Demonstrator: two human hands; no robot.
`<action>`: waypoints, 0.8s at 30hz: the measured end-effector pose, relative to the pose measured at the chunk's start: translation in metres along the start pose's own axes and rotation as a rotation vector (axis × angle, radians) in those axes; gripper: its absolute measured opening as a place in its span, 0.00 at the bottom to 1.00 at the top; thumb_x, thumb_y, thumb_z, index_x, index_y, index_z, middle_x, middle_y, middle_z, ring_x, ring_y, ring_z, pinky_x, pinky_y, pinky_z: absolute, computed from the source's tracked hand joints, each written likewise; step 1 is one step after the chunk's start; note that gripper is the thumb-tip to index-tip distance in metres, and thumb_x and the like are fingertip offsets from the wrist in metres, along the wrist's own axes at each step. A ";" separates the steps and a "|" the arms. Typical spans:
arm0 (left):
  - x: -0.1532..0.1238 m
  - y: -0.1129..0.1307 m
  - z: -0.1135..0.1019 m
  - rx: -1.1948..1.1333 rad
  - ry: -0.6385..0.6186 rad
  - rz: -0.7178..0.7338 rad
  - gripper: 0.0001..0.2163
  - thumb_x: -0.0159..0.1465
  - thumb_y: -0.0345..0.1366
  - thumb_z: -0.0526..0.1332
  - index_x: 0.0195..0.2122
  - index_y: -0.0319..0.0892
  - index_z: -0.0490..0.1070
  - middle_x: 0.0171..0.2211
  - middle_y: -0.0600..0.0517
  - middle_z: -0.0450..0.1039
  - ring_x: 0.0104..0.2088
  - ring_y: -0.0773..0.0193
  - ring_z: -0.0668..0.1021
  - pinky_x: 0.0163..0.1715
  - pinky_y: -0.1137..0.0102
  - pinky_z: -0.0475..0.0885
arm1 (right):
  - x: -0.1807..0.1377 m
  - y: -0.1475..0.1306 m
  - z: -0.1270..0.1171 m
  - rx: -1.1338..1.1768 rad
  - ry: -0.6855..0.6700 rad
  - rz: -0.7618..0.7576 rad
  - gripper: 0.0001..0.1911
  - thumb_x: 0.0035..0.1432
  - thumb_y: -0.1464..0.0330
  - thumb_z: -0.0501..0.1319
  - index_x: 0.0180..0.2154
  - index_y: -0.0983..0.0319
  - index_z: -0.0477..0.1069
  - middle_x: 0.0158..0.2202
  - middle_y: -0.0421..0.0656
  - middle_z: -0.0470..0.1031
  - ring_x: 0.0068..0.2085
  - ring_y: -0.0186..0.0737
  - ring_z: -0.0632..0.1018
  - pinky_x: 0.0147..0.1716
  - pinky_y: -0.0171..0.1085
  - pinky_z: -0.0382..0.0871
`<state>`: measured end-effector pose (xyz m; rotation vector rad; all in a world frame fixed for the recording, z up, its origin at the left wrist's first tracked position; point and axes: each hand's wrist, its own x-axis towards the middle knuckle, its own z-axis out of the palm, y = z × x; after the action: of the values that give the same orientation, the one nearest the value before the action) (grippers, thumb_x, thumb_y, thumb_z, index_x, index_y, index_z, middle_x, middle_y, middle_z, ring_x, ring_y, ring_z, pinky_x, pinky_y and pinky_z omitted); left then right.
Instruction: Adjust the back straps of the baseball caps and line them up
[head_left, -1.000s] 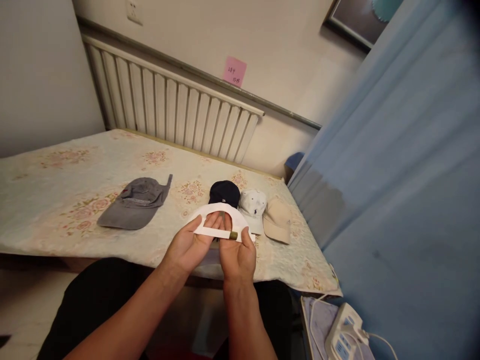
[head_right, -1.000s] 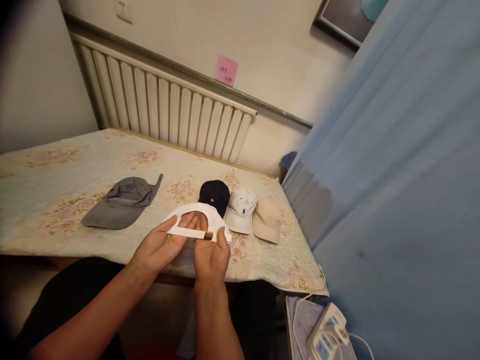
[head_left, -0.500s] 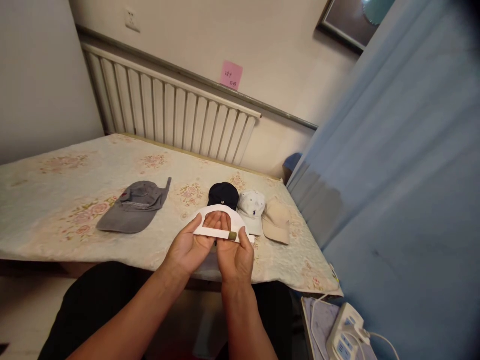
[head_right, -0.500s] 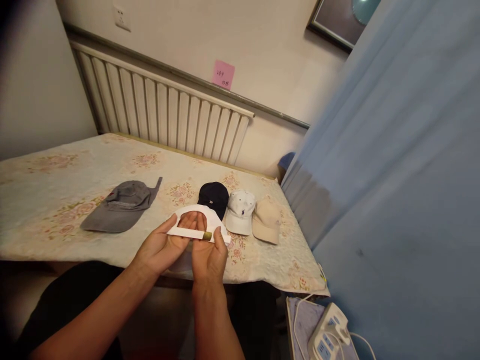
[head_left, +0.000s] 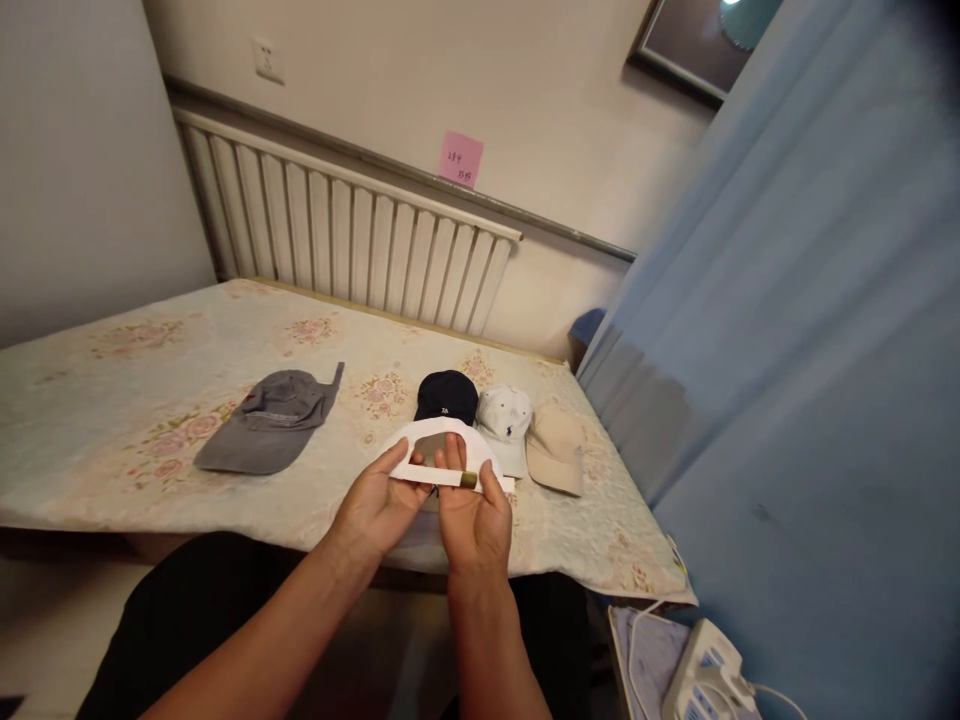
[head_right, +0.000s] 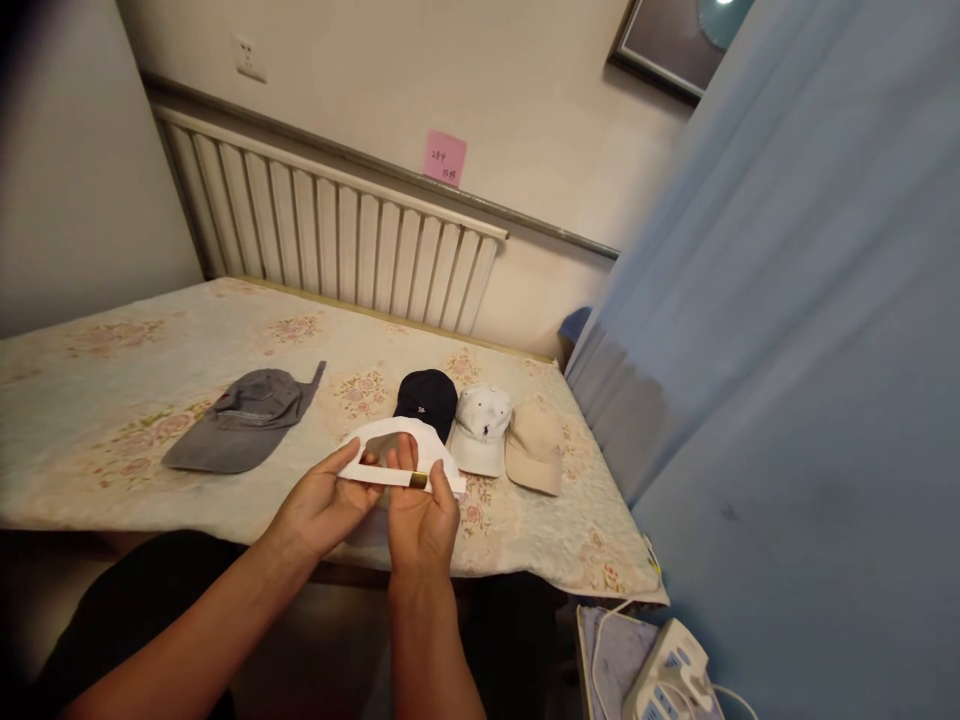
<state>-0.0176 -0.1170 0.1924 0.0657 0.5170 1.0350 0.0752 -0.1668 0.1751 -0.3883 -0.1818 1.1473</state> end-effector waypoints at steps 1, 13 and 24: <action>0.001 -0.001 0.000 -0.003 -0.004 -0.009 0.05 0.64 0.23 0.55 0.35 0.37 0.69 0.27 0.51 0.72 0.23 0.69 0.75 0.26 0.72 0.77 | 0.001 -0.002 -0.002 -0.004 0.000 -0.003 0.14 0.62 0.68 0.53 0.48 0.67 0.67 0.50 0.52 0.75 0.55 0.42 0.74 0.60 0.50 0.60; 0.022 -0.023 0.012 0.008 -0.081 -0.062 0.05 0.64 0.23 0.55 0.35 0.37 0.68 0.24 0.51 0.71 0.25 0.67 0.77 0.30 0.70 0.78 | 0.012 -0.025 -0.012 -0.016 -0.017 -0.007 0.17 0.60 0.65 0.55 0.48 0.68 0.68 0.51 0.52 0.74 0.57 0.43 0.71 0.63 0.51 0.54; 0.034 -0.035 0.027 -0.025 -0.032 -0.078 0.06 0.65 0.25 0.54 0.37 0.35 0.69 0.28 0.48 0.73 0.28 0.66 0.79 0.32 0.71 0.78 | 0.035 -0.036 -0.023 -0.049 -0.061 0.020 0.20 0.59 0.61 0.56 0.47 0.67 0.71 0.56 0.51 0.71 0.59 0.45 0.69 0.63 0.51 0.54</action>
<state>0.0360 -0.1016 0.1927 0.0396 0.4736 0.9628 0.1282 -0.1521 0.1658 -0.3996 -0.2609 1.1772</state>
